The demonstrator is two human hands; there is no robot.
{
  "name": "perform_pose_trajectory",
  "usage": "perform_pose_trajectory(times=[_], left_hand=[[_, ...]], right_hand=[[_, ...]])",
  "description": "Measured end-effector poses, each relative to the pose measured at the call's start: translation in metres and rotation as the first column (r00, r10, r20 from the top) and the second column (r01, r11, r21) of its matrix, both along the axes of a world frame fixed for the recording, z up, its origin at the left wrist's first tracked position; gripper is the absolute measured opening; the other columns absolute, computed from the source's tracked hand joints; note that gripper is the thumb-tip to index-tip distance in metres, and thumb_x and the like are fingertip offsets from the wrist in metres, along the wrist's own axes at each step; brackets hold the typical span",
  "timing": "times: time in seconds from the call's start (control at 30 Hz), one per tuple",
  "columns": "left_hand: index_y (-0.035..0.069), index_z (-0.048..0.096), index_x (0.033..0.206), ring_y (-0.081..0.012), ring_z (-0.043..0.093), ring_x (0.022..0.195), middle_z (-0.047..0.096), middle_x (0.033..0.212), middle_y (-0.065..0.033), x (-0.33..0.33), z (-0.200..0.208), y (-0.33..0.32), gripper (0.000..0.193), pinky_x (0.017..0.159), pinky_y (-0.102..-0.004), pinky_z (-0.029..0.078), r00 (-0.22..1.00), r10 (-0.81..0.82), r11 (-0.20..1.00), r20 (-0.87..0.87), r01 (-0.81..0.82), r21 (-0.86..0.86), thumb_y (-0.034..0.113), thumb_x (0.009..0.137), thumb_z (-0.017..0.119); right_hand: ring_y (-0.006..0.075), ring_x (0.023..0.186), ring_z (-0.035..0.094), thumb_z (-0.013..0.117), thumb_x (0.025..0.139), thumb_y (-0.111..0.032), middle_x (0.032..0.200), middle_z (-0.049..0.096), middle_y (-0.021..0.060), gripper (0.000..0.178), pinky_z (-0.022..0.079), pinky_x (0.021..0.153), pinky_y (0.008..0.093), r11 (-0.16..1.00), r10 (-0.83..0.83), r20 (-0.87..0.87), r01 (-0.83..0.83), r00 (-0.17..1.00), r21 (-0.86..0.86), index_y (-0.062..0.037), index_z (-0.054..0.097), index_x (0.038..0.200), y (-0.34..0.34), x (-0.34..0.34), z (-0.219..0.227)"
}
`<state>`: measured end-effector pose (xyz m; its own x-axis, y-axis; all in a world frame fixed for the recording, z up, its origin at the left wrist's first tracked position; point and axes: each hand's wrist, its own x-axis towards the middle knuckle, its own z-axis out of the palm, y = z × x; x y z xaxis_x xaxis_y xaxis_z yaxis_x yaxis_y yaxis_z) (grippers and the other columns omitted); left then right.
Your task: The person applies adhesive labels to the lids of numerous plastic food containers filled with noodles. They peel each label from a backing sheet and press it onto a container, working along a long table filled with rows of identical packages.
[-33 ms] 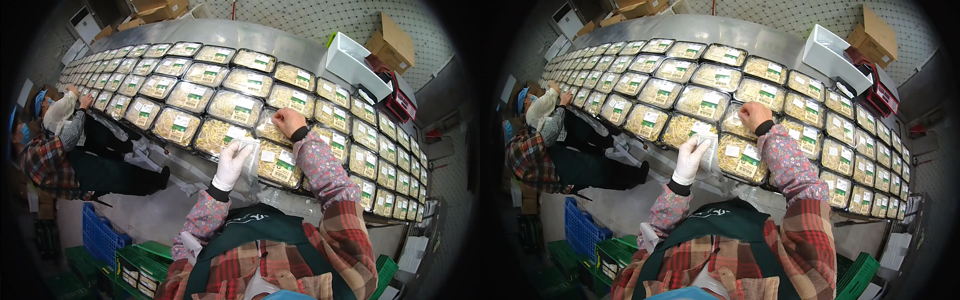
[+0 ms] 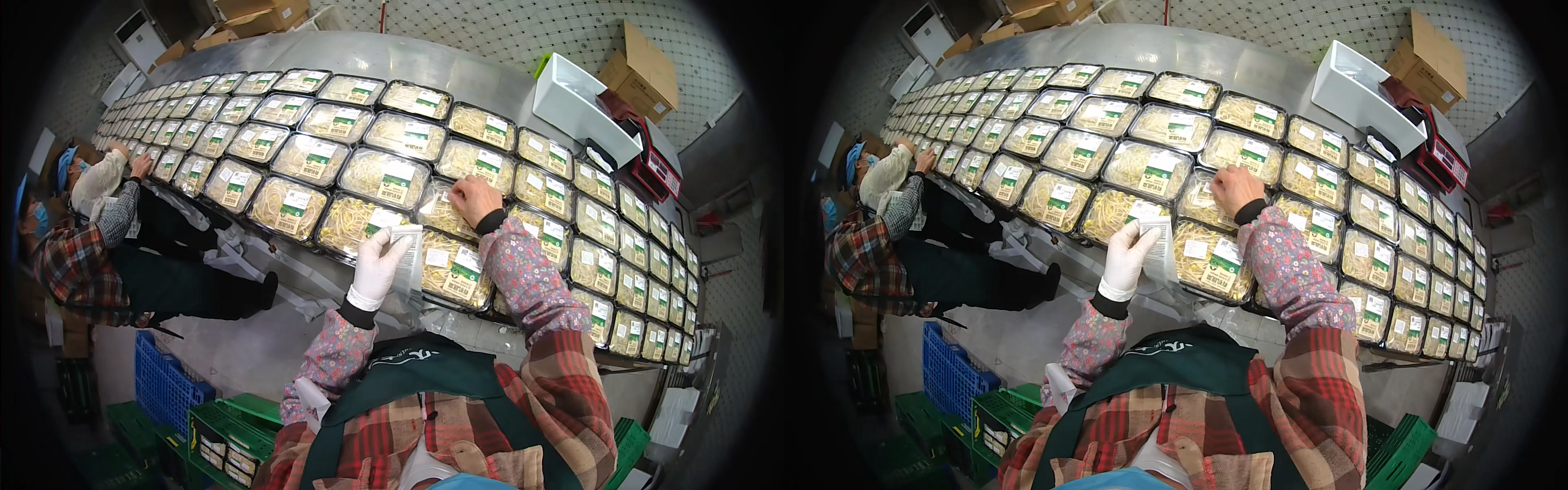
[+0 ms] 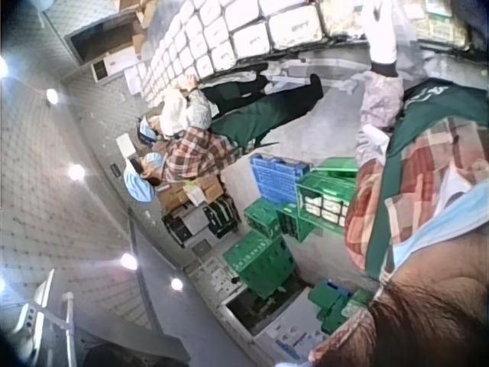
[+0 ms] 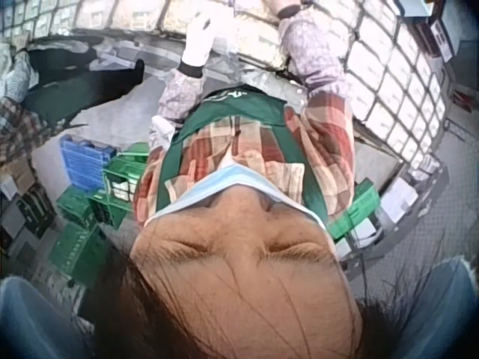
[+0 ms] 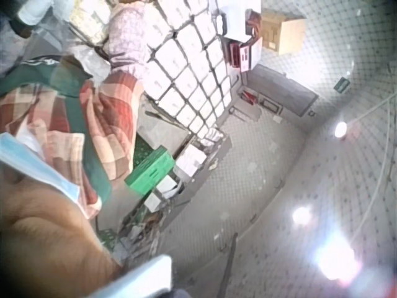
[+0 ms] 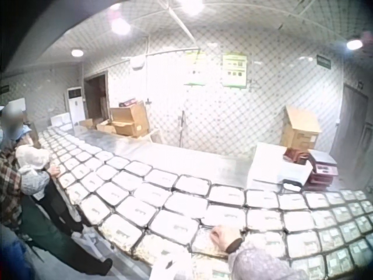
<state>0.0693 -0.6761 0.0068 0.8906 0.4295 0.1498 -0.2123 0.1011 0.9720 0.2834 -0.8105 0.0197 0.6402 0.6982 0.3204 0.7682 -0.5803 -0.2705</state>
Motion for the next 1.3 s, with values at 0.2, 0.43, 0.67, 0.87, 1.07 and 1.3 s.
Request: perform_pose_trajectory(times=[0.2,0.43,0.67,0.87,1.07,1.3], left_hand=[[0.001,0.063,0.095,-0.0128,0.06,0.077,0.065,0.085,-0.0052,0.035,-0.003,-0.002,0.015,0.068,-0.0274,0.05,0.999,0.036,0.999,-0.002,-0.036,0.018,0.009,0.083,0.058],[0.001,0.062,0.097,-0.0128,0.06,0.078,0.064,0.086,-0.0053,0.051,0.0,0.001,0.015,0.069,-0.0274,0.05,0.999,0.034,0.999,-0.011,-0.034,0.018,0.009,0.084,0.057],[0.001,0.062,0.098,-0.0128,0.06,0.08,0.064,0.087,-0.0053,0.053,0.002,0.004,0.016,0.07,-0.0275,0.05,0.998,0.054,0.998,-0.01,-0.054,0.015,0.01,0.085,0.056],[0.001,0.061,0.099,-0.0128,0.059,0.081,0.064,0.089,-0.0053,0.067,0.0,0.001,0.017,0.071,-0.0276,0.05,0.997,0.076,0.994,-0.008,-0.075,0.085,0.01,0.086,0.056],[0.001,0.061,0.1,-0.0128,0.059,0.082,0.064,0.09,-0.0054,0.085,-0.018,0.0,0.018,0.072,-0.0276,0.05,0.997,0.082,0.99,0.001,-0.081,0.117,0.01,0.087,0.055],[0.0,0.059,0.105,-0.0142,0.059,0.085,0.064,0.093,-0.0064,0.08,0.005,0.001,0.02,0.074,-0.0275,0.05,0.997,-0.045,0.997,-0.066,0.041,-0.069,0.01,0.088,0.054]], right_hand=[[0.0199,0.06,0.058,0.064,0.078,-0.017,0.069,0.061,0.0066,0.011,0.045,0.056,0.0316,0.927,0.111,-0.447,0.069,0.887,0.368,-0.0061,0.064,0.079,-0.019,0.015,0.005],[0.0232,0.066,0.061,0.064,0.076,-0.024,0.071,0.063,0.0079,0.017,0.047,0.06,0.0348,0.986,0.166,-0.481,-0.154,0.861,0.064,-0.0075,0.065,0.079,0.0,0.02,0.004],[0.0305,0.075,0.06,0.065,0.075,-0.026,0.087,0.06,0.0131,0.035,0.046,0.065,0.0401,0.999,0.027,-0.243,-0.034,0.97,-0.026,-0.0059,0.053,0.101,-0.009,0.01,0.016],[0.0035,0.059,0.054,0.065,0.084,-0.021,0.071,0.059,-0.0008,0.026,0.046,0.05,0.0174,0.864,0.469,-0.852,0.079,0.23,0.497,-0.0015,0.057,0.1,-0.008,-0.004,0.041],[0.0062,0.05,0.054,0.069,0.079,-0.012,0.063,0.061,0.0022,0.015,0.046,0.044,0.0201,0.797,0.522,-0.791,0.147,0.319,0.585,0.0002,0.062,0.084,0.006,-0.012,0.047],[0.0193,0.059,0.061,0.067,0.077,-0.026,0.066,0.063,0.0113,0.029,0.049,0.054,0.0321,0.963,0.02,-0.522,0.123,0.853,0.238,0.0022,0.063,0.073,0.013,0.124,-0.001]])
